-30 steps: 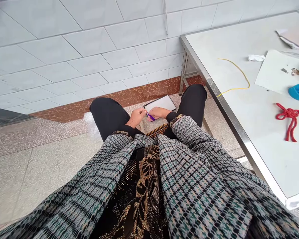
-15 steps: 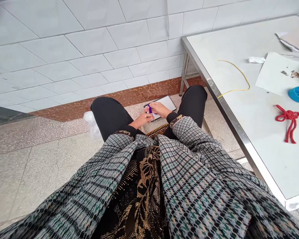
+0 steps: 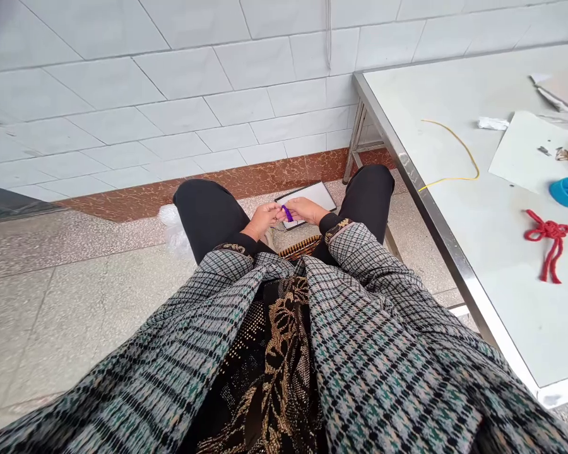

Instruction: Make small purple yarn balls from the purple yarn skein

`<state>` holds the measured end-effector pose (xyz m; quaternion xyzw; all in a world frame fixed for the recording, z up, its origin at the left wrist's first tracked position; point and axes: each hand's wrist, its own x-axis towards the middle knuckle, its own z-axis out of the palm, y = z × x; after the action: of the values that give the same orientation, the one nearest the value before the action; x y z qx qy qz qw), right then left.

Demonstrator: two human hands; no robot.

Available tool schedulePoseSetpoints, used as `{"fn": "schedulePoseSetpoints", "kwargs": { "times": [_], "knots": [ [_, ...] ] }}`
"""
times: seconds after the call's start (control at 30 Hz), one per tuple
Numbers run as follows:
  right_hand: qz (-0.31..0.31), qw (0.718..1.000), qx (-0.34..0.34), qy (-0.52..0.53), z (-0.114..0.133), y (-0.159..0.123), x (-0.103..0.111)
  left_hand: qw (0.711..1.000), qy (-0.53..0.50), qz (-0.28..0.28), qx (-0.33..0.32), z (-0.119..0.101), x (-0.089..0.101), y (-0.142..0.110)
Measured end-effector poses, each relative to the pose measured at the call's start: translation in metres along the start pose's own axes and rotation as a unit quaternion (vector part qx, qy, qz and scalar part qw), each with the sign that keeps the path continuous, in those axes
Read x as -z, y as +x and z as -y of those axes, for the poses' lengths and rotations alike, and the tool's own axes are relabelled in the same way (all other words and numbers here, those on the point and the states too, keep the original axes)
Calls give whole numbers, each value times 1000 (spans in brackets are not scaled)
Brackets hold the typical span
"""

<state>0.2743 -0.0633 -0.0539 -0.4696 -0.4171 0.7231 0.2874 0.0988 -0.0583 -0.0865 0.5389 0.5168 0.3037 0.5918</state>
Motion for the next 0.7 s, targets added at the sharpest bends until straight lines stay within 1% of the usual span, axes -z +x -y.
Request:
{"fn": "schedulePoseSetpoints", "kwargs": {
  "times": [0.1, 0.23, 0.43, 0.57, 0.7],
  "knots": [
    [-23, 998, -13, 53, 4, -2, -4, 996, -71, 6, 51, -4, -7, -5],
    [-43, 992, -9, 115, 5, -1, -6, 986, -149, 12, 78, -13, -13, -12],
    [-40, 983, 44, 176, 10, 2, -6, 967, -246, 4, 71, -26, -17, -16],
    [-52, 980, 59, 181, 21, 3, -6, 953, -296, -8, 61, -32, -21, -14],
    [-57, 981, 72, 172, 34, 1, -8, 943, -329, -8, 46, -37, -22, -9]
  ]
}}
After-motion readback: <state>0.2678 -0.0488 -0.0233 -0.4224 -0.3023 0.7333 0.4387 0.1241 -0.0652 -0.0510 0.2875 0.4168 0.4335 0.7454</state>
